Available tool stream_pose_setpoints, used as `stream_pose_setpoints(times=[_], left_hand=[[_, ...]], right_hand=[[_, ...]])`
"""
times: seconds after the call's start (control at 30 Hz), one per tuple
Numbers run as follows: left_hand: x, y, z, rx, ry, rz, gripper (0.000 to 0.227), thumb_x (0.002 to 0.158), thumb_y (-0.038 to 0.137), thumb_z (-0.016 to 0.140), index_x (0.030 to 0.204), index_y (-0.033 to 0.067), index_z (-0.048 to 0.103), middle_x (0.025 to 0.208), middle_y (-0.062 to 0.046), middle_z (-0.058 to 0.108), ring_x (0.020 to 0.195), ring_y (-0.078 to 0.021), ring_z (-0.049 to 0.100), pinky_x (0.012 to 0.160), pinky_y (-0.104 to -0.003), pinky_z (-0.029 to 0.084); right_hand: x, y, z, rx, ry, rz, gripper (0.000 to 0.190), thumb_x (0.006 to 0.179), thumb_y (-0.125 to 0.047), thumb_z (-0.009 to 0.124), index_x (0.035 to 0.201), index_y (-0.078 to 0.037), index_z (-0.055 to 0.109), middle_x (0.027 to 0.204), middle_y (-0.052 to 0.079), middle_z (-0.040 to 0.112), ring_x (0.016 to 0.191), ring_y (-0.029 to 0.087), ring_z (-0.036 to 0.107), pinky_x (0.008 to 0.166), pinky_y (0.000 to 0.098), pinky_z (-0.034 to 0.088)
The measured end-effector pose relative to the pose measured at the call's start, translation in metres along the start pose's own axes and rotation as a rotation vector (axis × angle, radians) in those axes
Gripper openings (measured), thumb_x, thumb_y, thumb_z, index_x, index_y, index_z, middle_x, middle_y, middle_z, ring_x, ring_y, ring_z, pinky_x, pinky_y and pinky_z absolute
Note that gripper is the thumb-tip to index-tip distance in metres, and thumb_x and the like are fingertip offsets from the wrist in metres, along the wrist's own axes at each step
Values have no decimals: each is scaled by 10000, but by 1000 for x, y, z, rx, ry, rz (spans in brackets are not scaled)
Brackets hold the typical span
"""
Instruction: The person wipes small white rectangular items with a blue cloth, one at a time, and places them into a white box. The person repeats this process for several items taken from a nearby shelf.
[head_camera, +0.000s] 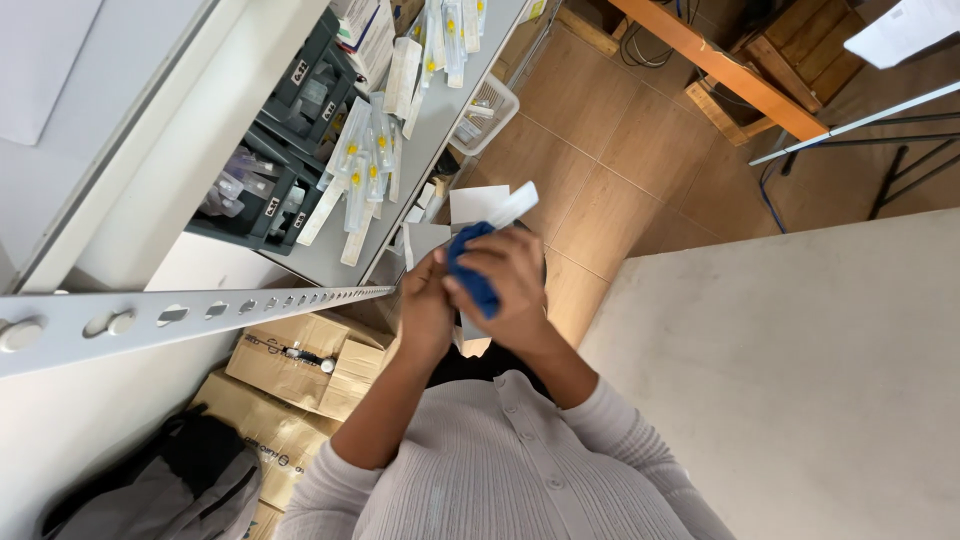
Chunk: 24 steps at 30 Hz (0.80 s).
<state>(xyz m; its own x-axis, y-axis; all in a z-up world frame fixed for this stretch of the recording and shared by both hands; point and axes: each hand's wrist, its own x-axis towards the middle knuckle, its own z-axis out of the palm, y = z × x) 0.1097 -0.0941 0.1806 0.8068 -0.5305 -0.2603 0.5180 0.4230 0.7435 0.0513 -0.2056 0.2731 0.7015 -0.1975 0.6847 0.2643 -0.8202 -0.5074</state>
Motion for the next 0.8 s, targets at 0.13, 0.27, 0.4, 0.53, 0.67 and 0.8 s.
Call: stream_pose_setpoints(times=[0.13,0.27,0.4,0.53,0.67,0.8], left_hand=[[-6,-7,1,-10,-8,-6,321,1048,253,522,1153,-10,673,1028,-62,708,915,-125,659,817,-254,551],[-12,-13,-4,413,35,69,411,1147,323,486,1075,-30,683,834,-19,588,743,-84,461,647,-237,396],[-20,18,18,436,-26,69,437,1084,358,465,1246,10,674,939,48,687,843,-12,560,760,-195,480],[-7,9,4,518,-19,65,450,1157,333,483,1256,-28,733,856,-29,552,796,-84,448,714,-258,414],[-5,23,6,647,-46,160,454,1094,337,451,1313,6,670,1009,-63,751,926,-93,650,861,-265,543],[-8,23,3,681,-67,155,461,1106,349,450,1316,5,674,1117,-97,769,1054,-120,666,975,-284,532]], right_hand=[[-4,4,16,6,90,-4,259,791,-110,862,964,-75,672,1052,91,687,1033,335,588,936,461,473],[4,21,10,47,132,139,191,886,-58,829,978,-65,662,1025,94,690,1018,288,618,935,432,505],[10,31,1,67,152,332,120,947,-30,782,982,-38,668,1019,104,696,1013,286,625,917,392,527],[6,8,6,48,119,125,175,881,-56,802,944,-37,640,993,119,680,987,293,630,901,397,509],[-2,4,11,145,15,210,179,872,-42,810,941,-28,645,972,114,671,957,294,632,861,381,517],[-24,40,27,82,156,120,151,872,-7,762,937,-24,627,998,133,658,950,290,627,862,387,516]])
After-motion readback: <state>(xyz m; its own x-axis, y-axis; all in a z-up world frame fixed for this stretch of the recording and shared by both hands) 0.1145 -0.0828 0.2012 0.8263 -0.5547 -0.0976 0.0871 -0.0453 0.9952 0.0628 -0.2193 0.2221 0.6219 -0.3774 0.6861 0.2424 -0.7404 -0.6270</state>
